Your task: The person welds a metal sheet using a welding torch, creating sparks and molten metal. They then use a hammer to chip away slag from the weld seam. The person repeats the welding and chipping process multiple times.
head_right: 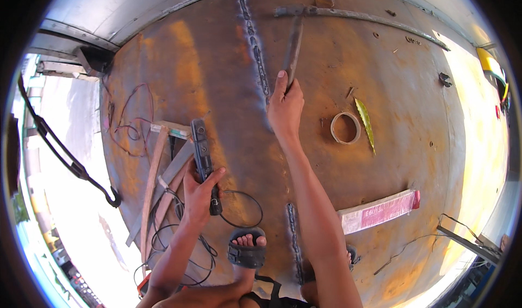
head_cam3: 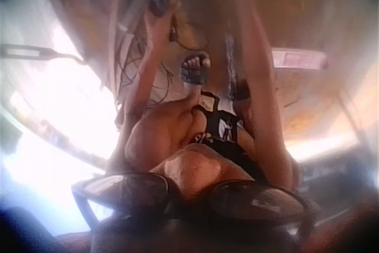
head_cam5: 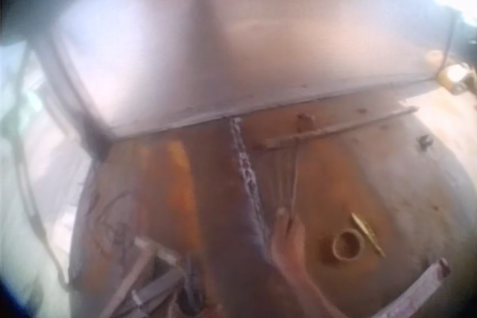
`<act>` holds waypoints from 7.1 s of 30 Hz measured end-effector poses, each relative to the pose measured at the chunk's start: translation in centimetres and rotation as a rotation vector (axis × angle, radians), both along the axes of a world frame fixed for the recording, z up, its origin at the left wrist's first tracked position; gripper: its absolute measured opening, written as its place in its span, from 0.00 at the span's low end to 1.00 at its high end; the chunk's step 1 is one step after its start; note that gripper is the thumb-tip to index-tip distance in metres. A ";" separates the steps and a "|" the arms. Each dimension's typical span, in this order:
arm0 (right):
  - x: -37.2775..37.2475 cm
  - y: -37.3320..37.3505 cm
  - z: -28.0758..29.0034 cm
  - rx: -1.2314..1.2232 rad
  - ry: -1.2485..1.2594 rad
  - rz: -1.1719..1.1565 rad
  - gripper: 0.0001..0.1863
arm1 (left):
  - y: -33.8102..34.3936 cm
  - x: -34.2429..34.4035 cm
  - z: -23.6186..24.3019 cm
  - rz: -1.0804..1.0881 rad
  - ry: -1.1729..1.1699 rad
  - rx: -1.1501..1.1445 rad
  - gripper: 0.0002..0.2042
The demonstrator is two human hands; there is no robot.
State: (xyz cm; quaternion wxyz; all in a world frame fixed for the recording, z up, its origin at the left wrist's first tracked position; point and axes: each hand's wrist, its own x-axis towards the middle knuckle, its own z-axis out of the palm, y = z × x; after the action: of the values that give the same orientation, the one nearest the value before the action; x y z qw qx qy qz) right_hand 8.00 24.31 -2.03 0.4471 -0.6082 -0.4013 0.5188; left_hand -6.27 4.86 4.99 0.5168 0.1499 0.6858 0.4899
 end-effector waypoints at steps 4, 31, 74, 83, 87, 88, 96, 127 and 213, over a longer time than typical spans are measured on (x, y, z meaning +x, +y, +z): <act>1.0 2.4 -1.7 -0.191 -0.249 0.365 0.29 | 0.3 -0.3 -0.1 0.043 -0.009 0.010 0.21; -0.1 2.9 0.1 -0.122 -0.126 0.207 0.28 | 0.2 -1.0 -0.4 0.024 0.007 -0.025 0.21; 2.2 -0.4 -1.6 -0.102 -0.449 0.310 0.30 | 0.0 -1.1 -0.9 0.012 0.027 -0.028 0.19; 3.5 -0.9 -1.6 -0.091 -0.379 0.284 0.31 | 0.4 -0.5 -0.6 0.011 0.048 -0.027 0.18; 3.9 0.3 0.2 -0.209 -0.294 0.433 0.31 | -0.3 -1.2 -1.0 0.000 0.066 -0.014 0.19; 4.2 -0.1 0.3 -0.174 -0.284 0.388 0.31 | -0.4 -1.0 -1.0 -0.012 0.057 -0.008 0.20; 4.6 0.2 -0.1 -0.166 -0.467 0.420 0.32 | -0.5 -1.1 -0.9 0.030 0.075 -0.048 0.20; 6.3 -3.8 -2.3 -0.082 -0.538 0.367 0.32 | -0.3 -0.5 -0.7 -0.018 0.042 -0.054 0.23; 6.9 -10.8 1.3 -0.790 0.207 0.506 0.29 | -1.3 0.4 -0.4 -0.013 0.025 -0.031 0.28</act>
State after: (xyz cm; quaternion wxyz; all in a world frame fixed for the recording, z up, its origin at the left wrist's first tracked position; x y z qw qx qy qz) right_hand 14.85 13.47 -0.71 0.0790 -0.5602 -0.2622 0.7818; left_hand -5.83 3.52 4.54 0.5139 0.1525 0.6987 0.4738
